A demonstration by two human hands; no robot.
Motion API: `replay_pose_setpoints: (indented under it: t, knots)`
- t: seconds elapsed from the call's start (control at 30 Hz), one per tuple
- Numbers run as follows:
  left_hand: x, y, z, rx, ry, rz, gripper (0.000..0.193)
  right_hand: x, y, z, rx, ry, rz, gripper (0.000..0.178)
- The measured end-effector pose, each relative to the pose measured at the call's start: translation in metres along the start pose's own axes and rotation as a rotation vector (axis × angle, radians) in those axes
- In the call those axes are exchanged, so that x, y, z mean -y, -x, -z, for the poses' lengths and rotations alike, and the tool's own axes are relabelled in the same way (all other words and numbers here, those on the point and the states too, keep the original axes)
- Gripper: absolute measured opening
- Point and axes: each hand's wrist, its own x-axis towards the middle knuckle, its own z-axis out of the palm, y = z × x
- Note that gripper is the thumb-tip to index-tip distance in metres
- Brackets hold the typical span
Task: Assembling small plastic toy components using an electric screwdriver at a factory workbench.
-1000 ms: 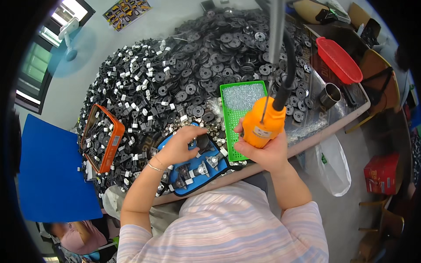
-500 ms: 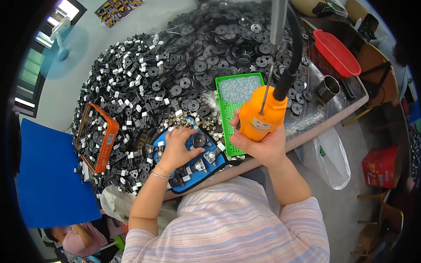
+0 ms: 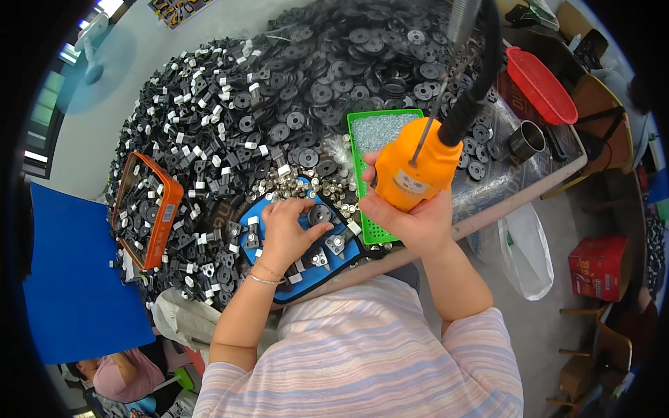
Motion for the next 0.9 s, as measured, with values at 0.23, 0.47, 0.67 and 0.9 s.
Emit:
replay_pose_setpoints:
  t: [0.23,0.47,0.67,0.9]
  knots:
    - [-0.006,0.002,-0.003,-0.050,-0.061,-0.045,0.040,0.000,-0.005,-0.008,-0.002,0.008,0.002,0.049]
    - [-0.010,0.003,-0.004,-0.076,-0.115,-0.040,0.039,0.004,-0.017,-0.017,-0.019,0.090,0.034,0.039]
    - [-0.007,0.004,0.000,-0.030,-0.082,-0.035,0.038,-0.006,-0.024,-0.011,-0.013,0.118,0.115,0.036]
    - [-0.006,0.005,-0.001,0.004,-0.111,-0.048,0.039,-0.020,-0.018,-0.007,-0.007,0.079,0.169,0.028]
